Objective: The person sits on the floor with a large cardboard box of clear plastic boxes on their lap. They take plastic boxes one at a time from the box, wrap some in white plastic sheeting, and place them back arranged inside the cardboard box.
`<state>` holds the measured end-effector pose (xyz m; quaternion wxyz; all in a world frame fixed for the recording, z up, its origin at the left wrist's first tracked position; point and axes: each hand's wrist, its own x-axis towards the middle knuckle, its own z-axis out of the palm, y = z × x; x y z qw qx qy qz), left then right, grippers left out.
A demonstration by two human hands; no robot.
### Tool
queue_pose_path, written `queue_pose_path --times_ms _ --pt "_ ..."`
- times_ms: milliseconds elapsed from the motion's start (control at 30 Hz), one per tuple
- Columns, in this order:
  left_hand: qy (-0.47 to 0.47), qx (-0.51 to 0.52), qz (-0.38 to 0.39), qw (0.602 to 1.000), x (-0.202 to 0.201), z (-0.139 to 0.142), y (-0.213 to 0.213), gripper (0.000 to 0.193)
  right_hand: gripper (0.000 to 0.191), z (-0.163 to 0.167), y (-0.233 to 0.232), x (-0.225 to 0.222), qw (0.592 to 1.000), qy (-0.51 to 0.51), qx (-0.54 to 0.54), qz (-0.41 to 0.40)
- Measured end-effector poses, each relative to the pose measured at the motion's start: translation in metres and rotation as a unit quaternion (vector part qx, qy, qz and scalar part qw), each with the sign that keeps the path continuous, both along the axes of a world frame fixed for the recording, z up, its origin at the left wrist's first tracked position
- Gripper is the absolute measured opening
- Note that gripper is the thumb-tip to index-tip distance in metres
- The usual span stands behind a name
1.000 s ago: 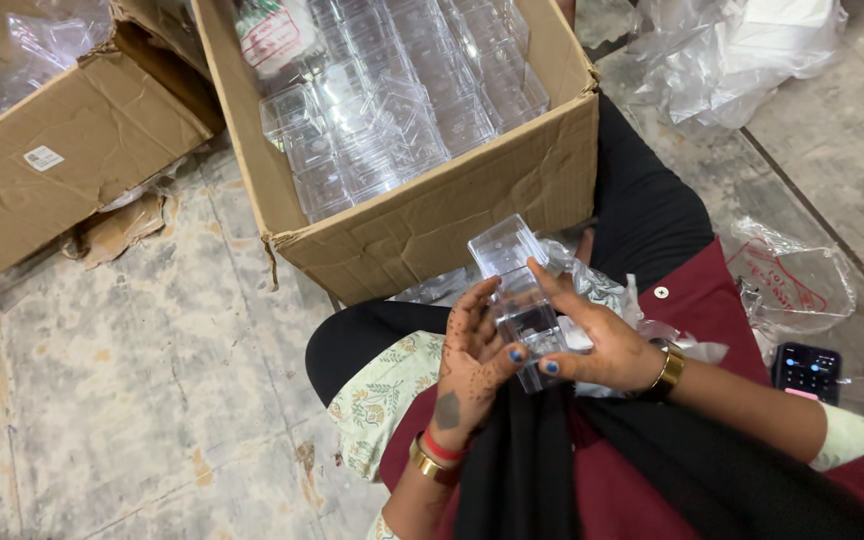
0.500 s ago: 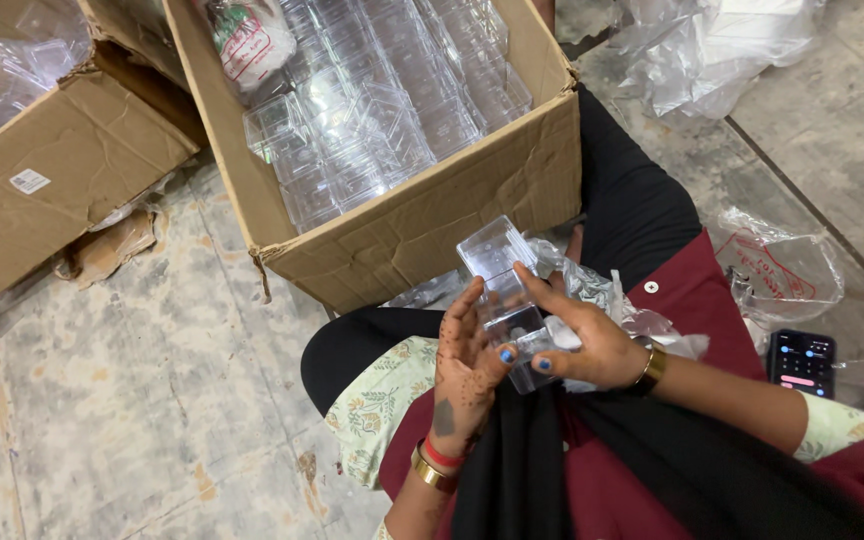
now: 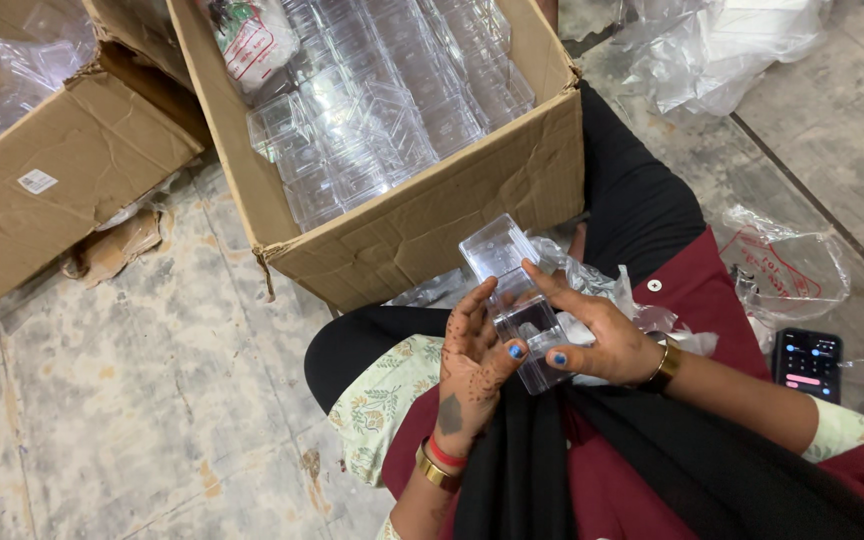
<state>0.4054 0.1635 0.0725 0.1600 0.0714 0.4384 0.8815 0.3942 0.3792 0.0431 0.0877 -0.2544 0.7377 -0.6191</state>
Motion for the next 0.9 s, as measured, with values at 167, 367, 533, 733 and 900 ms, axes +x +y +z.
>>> queue_pose_path --times_ms 167,367,533,733,900 --pt "0.022 -0.005 0.002 1.000 0.002 -0.011 -0.002 0.084 0.106 -0.004 -0.003 0.005 0.999 -0.035 -0.014 0.005" --pt "0.127 -0.124 0.037 0.984 0.002 -0.023 0.001 0.072 0.100 -0.013 -0.012 0.012 0.998 -0.038 -0.021 -0.034" --pt "0.030 -0.031 0.048 0.998 -0.006 -0.034 0.001 0.066 0.100 -0.010 -0.014 0.010 0.998 -0.041 -0.003 -0.057" --pt "-0.066 0.047 0.101 0.992 -0.012 -0.046 0.008 0.062 0.111 0.002 -0.022 0.014 0.947 0.177 0.213 -0.165" --pt "0.067 -0.133 0.093 0.984 -0.005 -0.038 0.013 0.087 0.098 0.001 -0.020 0.013 0.926 0.158 0.262 -0.220"
